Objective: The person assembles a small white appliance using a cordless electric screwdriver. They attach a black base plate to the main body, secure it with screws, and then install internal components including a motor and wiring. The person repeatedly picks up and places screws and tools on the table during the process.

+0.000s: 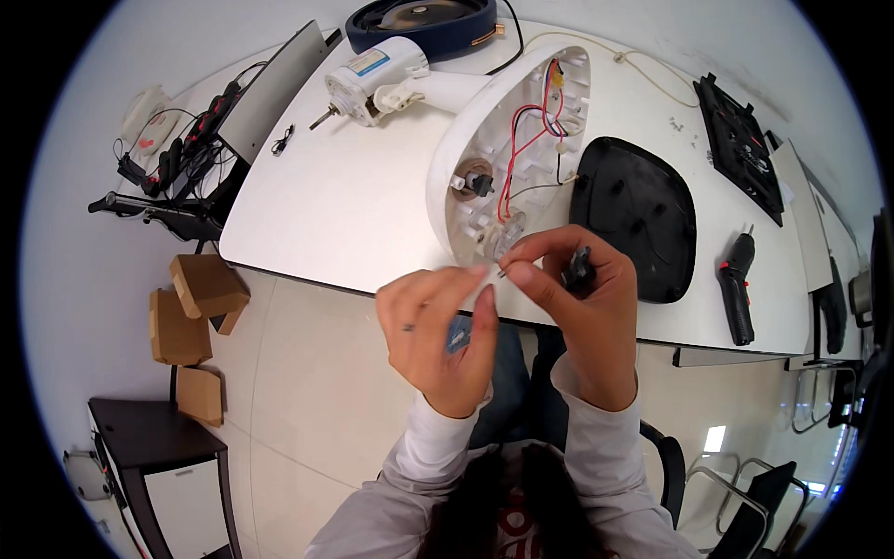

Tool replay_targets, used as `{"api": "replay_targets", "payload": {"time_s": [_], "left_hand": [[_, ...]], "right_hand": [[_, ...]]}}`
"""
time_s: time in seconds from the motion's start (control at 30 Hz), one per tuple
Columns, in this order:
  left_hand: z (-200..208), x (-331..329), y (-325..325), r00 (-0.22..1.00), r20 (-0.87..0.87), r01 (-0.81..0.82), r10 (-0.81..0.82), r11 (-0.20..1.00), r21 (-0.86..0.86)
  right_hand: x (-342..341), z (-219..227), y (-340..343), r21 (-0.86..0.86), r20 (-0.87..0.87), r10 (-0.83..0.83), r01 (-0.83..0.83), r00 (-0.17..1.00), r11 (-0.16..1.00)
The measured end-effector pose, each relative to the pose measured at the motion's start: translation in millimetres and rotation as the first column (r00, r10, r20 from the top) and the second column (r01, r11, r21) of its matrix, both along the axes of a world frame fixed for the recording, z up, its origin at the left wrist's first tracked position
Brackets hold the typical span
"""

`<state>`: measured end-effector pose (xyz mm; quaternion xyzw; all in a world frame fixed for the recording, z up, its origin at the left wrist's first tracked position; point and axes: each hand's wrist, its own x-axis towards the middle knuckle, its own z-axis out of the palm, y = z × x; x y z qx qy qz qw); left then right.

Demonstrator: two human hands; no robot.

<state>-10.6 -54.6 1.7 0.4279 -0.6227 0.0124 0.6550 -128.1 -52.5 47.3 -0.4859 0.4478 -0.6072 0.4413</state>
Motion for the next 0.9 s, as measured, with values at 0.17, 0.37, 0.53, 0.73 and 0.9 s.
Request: {"api": "replay_targets", "payload": {"time_s": [0.17,0.37,0.53,0.73,0.9], "left_hand": [[4.7,2.9,3.0,0.997,0.007,0.078,-0.078,0.997,-0.006],[0.7,16.8,-5.7,0.997,0.028,-0.070,0.068,0.992,0.103],[-42.5,77.3,-57.9,0.925,0.261,-0.345,0.278,0.902,0.261],[-61.9,133.8,-95.7,0.887,0.367,-0.407,0.281,0.850,0.334],[-64.3,164.0,-127.2,0.930,0.292,-0.337,0.224,0.836,0.432]], "right_hand": [[3.9,-6.6,1.7,0.011,0.106,0.133,-0.135,0.985,0.991],[9.4,-13.6,16.1,0.020,0.088,0.113,-0.115,0.990,0.993],[22.9,-23.7,25.6,-0.038,-0.420,0.379,-0.434,0.825,0.900],[92.7,-77.8,-18.8,-0.046,-0.016,0.271,-0.271,0.962,0.961],[143.6,-93.5,-82.4,-0.276,-0.411,-0.030,-0.093,0.911,0.957]]}}
